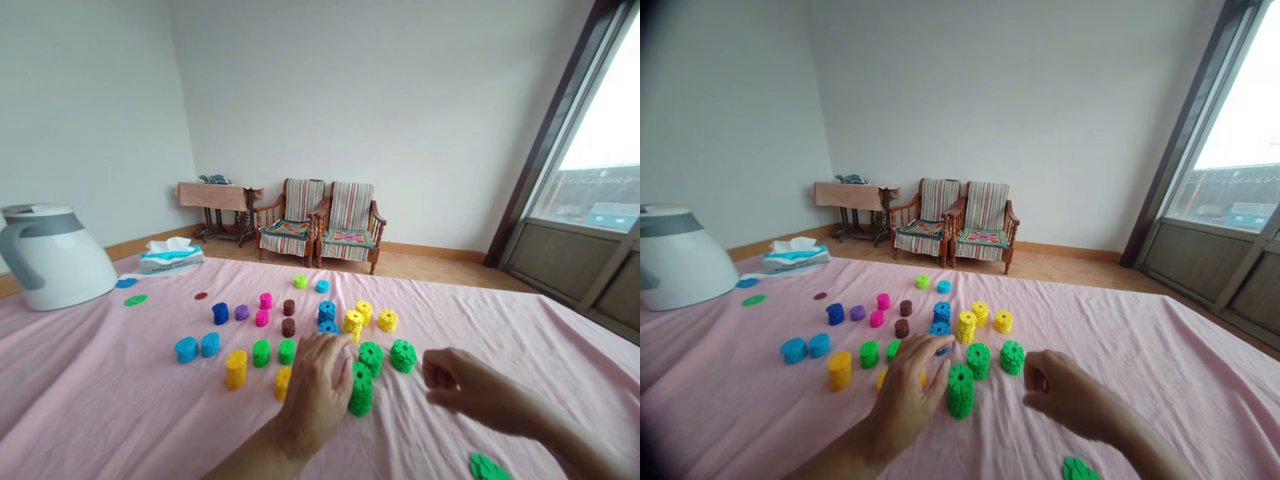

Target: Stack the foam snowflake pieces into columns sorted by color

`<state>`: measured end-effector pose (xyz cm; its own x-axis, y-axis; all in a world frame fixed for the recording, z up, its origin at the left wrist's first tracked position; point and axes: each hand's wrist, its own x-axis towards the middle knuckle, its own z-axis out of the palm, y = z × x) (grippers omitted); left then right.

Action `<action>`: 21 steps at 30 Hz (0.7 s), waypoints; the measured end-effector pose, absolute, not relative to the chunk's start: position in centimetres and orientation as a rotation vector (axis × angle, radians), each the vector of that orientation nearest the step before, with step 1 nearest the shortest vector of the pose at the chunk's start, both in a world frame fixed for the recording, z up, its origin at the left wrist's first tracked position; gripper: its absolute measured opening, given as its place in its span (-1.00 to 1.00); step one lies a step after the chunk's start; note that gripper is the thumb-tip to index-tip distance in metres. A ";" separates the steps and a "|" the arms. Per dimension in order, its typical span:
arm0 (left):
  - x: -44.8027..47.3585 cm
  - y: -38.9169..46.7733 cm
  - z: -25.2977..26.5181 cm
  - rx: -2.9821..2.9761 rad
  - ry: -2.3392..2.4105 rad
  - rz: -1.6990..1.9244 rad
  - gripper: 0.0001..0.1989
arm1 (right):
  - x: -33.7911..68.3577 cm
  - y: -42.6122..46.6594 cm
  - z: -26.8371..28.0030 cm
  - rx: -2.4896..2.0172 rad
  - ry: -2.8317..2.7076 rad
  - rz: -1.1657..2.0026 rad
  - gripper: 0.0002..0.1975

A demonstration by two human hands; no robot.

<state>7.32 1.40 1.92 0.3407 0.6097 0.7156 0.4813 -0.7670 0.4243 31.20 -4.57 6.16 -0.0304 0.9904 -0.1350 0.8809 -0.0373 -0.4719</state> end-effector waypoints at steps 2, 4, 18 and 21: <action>7.3 1.3 1.9 2.462 0.989 1.424 -0.70 | 31.9 -6.6 6.5 -2.163 -2.116 0.688 -0.80; 7.3 1.3 1.9 2.470 0.976 1.420 -0.71 | 32.2 -7.9 6.4 -2.326 -2.142 0.705 -0.71; 7.2 1.5 2.0 2.461 0.993 1.410 -0.73 | 35.4 -8.4 4.4 -2.084 -2.000 1.011 -0.80; 7.2 1.4 2.0 2.466 0.987 1.400 -0.73 | 35.7 -6.5 4.9 -1.854 -1.963 1.021 -0.92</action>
<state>7.23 1.43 1.97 0.3522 0.6020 0.7166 0.4725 -0.7753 0.4192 35.74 -6.49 4.89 -0.1559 0.9485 -0.2757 0.7700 -0.0581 -0.6354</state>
